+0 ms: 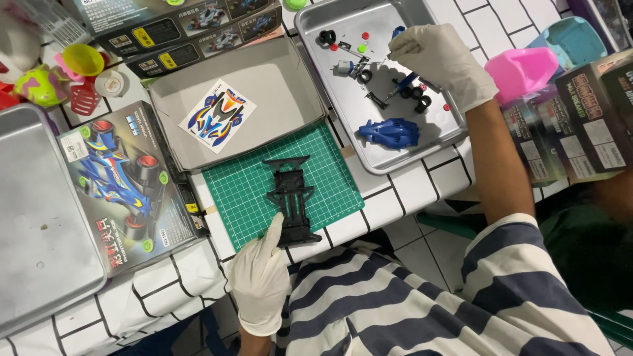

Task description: Assembling a mini 4WD toy car by greasing and installing gears and axles into the chassis

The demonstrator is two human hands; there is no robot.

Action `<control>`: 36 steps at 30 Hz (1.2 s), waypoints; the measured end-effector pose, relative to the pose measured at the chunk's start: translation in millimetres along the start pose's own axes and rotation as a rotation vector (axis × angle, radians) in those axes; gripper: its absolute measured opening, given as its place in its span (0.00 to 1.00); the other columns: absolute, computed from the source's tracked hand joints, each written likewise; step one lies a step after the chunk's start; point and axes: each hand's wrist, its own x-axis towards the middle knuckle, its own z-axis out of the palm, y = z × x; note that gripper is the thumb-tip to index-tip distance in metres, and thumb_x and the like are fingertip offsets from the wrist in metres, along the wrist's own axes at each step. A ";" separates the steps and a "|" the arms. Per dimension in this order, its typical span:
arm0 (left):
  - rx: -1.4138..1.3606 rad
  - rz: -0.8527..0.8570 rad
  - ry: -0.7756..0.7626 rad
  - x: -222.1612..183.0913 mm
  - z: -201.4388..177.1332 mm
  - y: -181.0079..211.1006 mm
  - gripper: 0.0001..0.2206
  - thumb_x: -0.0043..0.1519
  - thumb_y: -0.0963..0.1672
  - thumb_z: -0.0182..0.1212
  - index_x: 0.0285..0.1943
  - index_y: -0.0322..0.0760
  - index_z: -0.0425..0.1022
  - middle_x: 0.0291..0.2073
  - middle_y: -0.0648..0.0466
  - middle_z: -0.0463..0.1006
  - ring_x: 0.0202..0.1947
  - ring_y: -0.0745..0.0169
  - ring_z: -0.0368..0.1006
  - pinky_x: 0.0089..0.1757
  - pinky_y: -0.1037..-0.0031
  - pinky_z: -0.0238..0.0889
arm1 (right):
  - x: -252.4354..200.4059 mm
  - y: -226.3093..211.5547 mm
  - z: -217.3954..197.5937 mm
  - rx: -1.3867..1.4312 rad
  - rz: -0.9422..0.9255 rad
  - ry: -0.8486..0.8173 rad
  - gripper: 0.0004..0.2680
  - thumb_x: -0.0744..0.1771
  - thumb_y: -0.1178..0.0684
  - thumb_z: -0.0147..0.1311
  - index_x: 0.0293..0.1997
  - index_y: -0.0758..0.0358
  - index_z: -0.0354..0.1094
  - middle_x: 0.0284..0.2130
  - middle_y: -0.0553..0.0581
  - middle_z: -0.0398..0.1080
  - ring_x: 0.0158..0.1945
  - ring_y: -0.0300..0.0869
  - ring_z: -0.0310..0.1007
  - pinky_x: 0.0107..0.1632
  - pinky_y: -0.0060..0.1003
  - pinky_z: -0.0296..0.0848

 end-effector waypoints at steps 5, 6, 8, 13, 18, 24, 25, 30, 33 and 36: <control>0.030 -0.015 -0.087 -5.9 3.7 -0.9 0.29 0.62 0.30 0.36 0.65 0.39 0.77 0.21 0.57 0.48 0.22 0.63 0.44 0.26 0.71 0.45 | 8.8 -0.7 15.9 -0.124 -0.165 -0.076 0.10 0.70 0.66 0.45 0.53 0.70 0.75 0.49 0.67 0.76 0.51 0.54 0.76 0.56 0.45 0.75; 0.035 -0.026 -0.093 -3.4 4.1 -1.1 0.29 0.62 0.30 0.36 0.65 0.39 0.77 0.21 0.57 0.48 0.22 0.63 0.44 0.26 0.71 0.45 | 7.2 -1.4 15.2 -0.122 -0.168 -0.089 0.10 0.70 0.66 0.45 0.53 0.70 0.75 0.49 0.67 0.76 0.51 0.54 0.76 0.56 0.45 0.75; 0.030 -0.020 0.018 -2.7 2.9 0.2 0.21 0.70 0.34 0.38 0.60 0.36 0.80 0.19 0.56 0.55 0.20 0.62 0.45 0.25 0.70 0.49 | 4.6 -3.4 18.0 -0.152 -0.240 -0.079 0.14 0.69 0.71 0.43 0.55 0.68 0.76 0.51 0.69 0.75 0.52 0.55 0.75 0.53 0.45 0.77; 0.125 -0.057 0.044 -2.8 1.6 -6.9 0.11 0.71 0.38 0.60 0.62 0.40 0.79 0.22 0.61 0.76 0.21 0.65 0.50 0.27 0.74 0.52 | 13.4 35.5 28.2 -0.204 -0.338 -0.003 0.11 0.67 0.68 0.53 0.54 0.72 0.78 0.47 0.67 0.75 0.48 0.55 0.73 0.49 0.45 0.74; 0.139 -0.112 -0.063 2.7 6.1 -20.7 0.20 0.72 0.35 0.44 0.64 0.44 0.79 0.21 0.58 0.51 0.23 0.61 0.45 0.27 0.70 0.45 | 5.3 30.1 23.8 -0.195 -0.154 0.072 0.03 0.71 0.59 0.58 0.41 0.59 0.76 0.36 0.51 0.76 0.38 0.42 0.73 0.35 0.45 0.67; 0.061 -0.262 -0.380 36.6 6.4 -19.8 0.30 0.54 0.32 0.43 0.65 0.44 0.74 0.49 0.60 0.82 0.41 0.59 0.77 0.30 0.74 0.64 | -29.7 -30.6 9.5 -0.079 -0.297 0.175 0.04 0.74 0.62 0.59 0.53 0.65 0.80 0.45 0.57 0.79 0.52 0.45 0.79 0.58 0.42 0.77; 0.035 -0.274 -0.380 35.7 8.5 -22.8 0.28 0.57 0.34 0.42 0.67 0.41 0.72 0.40 0.58 0.74 0.33 0.58 0.67 0.30 0.72 0.60 | -37.5 -51.7 10.1 0.025 -0.257 0.100 0.07 0.73 0.62 0.59 0.58 0.68 0.74 0.43 0.59 0.78 0.49 0.43 0.79 0.54 0.37 0.78; 0.023 -0.262 -0.384 53.8 10.4 -23.7 0.23 0.60 0.35 0.51 0.67 0.33 0.70 0.31 0.56 0.71 0.29 0.58 0.64 0.32 0.70 0.62 | -57.0 -97.1 40.5 0.067 -0.426 0.068 0.03 0.73 0.63 0.62 0.51 0.72 0.77 0.41 0.63 0.80 0.42 0.44 0.82 0.51 0.32 0.82; 0.036 -0.154 -0.275 55.3 11.5 -21.0 0.23 0.55 0.34 0.57 0.63 0.23 0.70 0.43 0.45 0.79 0.44 0.52 0.75 0.47 0.69 0.73 | -65.1 -117.5 67.6 0.098 -0.559 -0.055 0.05 0.69 0.65 0.61 0.49 0.70 0.78 0.44 0.64 0.79 0.49 0.48 0.80 0.54 0.38 0.79; 0.256 -0.155 -0.449 51.7 6.8 -19.1 0.30 0.57 0.47 0.63 0.69 0.33 0.66 0.64 0.51 0.73 0.70 0.50 0.62 0.57 0.53 0.59 | -69.2 -120.2 108.5 -0.021 -0.691 -0.127 0.05 0.69 0.61 0.59 0.47 0.61 0.80 0.44 0.58 0.78 0.43 0.49 0.80 0.46 0.41 0.81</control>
